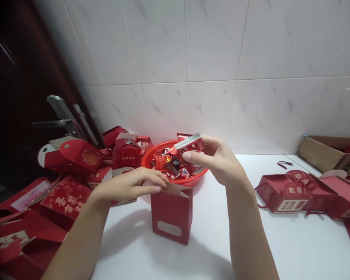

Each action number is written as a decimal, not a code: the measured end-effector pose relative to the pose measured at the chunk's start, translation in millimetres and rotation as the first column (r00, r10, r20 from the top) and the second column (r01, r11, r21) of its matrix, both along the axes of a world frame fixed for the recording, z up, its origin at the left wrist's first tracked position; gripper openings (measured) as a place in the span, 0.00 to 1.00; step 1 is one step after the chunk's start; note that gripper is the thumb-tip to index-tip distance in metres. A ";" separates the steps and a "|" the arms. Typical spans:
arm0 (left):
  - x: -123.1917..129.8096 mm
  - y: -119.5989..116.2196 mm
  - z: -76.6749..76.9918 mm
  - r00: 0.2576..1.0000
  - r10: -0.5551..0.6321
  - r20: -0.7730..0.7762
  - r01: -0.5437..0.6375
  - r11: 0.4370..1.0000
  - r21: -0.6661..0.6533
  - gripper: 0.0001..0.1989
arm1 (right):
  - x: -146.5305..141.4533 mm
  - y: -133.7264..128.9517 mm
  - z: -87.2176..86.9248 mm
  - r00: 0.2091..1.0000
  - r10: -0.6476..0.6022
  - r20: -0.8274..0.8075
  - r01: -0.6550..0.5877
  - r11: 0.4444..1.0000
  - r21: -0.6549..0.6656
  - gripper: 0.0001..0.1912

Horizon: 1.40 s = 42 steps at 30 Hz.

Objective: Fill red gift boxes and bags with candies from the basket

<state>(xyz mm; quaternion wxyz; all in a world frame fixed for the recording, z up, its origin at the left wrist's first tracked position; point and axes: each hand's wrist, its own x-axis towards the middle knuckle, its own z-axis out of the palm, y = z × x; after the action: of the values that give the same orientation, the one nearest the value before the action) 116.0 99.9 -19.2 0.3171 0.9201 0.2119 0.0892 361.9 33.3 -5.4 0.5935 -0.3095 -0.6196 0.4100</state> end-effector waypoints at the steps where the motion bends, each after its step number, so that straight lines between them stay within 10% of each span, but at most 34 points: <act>1: 2.0 0.6 -1.9 1.000 0.027 0.015 -0.027 1.000 -0.012 0.13 | 0.0 -2.1 0.7 1.000 0.001 0.024 -0.001 1.000 -0.002 0.09; 16: 10.4 -13.0 3.0 0.994 0.093 -0.062 -0.099 0.990 -0.096 0.13 | -19.4 -23.7 10.1 0.774 0.163 0.612 -0.200 0.980 -0.009 0.07; 42: 8.7 -11.5 1.1 0.992 0.120 -0.043 -0.126 0.970 -0.207 0.17 | -30.6 -16.5 4.4 0.687 -0.018 0.727 -0.082 0.991 0.102 0.08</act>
<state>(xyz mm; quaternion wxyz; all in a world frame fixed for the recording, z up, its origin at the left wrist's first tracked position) 124.7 88.4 -18.1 0.4028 0.8680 0.2814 0.0719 331.3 16.8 -1.0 0.3111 -0.3975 -0.8336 0.2243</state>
